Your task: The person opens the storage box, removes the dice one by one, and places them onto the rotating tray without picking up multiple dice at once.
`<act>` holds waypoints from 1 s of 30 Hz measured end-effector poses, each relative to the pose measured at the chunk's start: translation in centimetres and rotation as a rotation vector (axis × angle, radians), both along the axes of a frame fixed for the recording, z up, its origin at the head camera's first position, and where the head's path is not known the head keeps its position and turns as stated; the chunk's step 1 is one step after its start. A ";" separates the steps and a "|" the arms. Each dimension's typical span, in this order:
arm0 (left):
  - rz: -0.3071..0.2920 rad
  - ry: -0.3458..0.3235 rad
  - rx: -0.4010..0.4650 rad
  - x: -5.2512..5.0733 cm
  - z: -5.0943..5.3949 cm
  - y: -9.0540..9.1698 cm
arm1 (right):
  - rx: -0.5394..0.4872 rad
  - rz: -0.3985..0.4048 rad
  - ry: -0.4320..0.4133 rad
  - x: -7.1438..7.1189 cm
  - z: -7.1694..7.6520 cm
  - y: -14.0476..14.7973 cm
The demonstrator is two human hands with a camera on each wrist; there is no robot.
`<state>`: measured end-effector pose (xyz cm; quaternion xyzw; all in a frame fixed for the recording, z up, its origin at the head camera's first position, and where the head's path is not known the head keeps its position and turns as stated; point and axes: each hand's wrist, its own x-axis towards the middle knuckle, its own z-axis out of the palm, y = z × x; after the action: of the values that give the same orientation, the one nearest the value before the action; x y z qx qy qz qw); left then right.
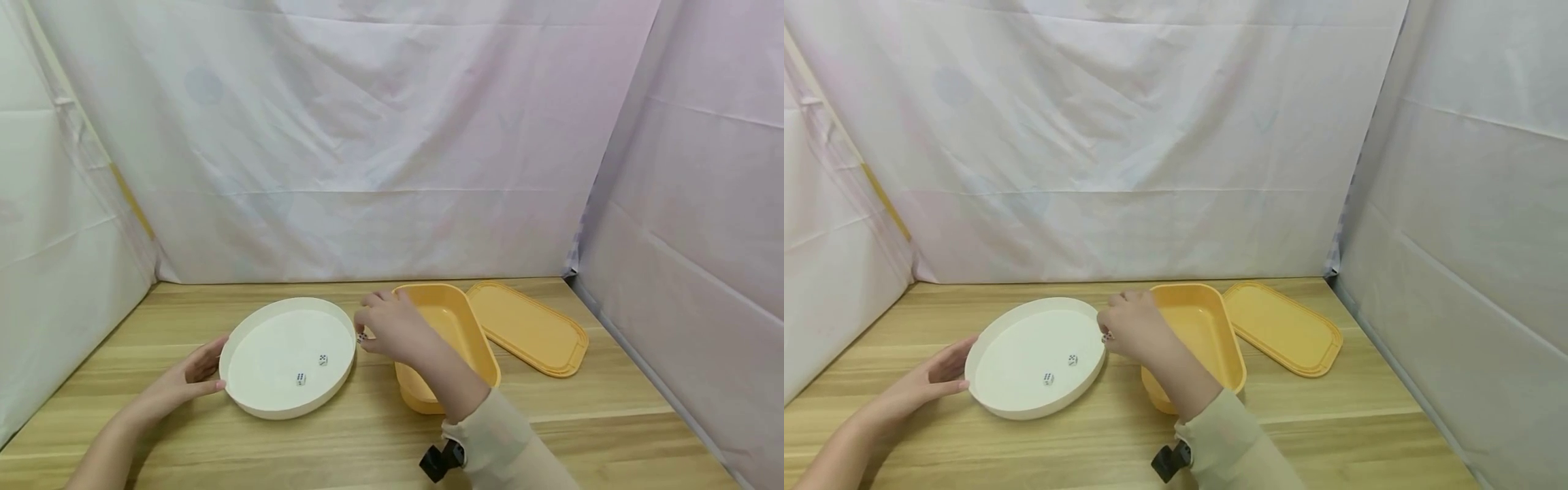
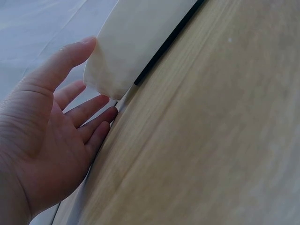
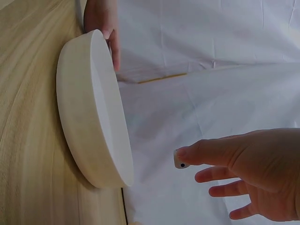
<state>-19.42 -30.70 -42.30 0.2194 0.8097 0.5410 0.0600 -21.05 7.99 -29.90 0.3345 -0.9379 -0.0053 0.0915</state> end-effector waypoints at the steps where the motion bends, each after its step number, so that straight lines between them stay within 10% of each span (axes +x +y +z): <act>1: -0.001 0.001 -0.001 0.0 0.0 0.0 | 0.001 0.004 0.004 0.0 -0.1 -0.3; 30: -0.012 0.033 0.006 0.0 -0.2 -0.1 | 0.130 0.047 0.089 0.5 -3.0 -5.5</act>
<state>-19.45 -30.79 -42.52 0.2335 0.8075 0.5395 0.0493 -20.59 2.52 -32.94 0.3608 -0.9226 -0.0788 0.1116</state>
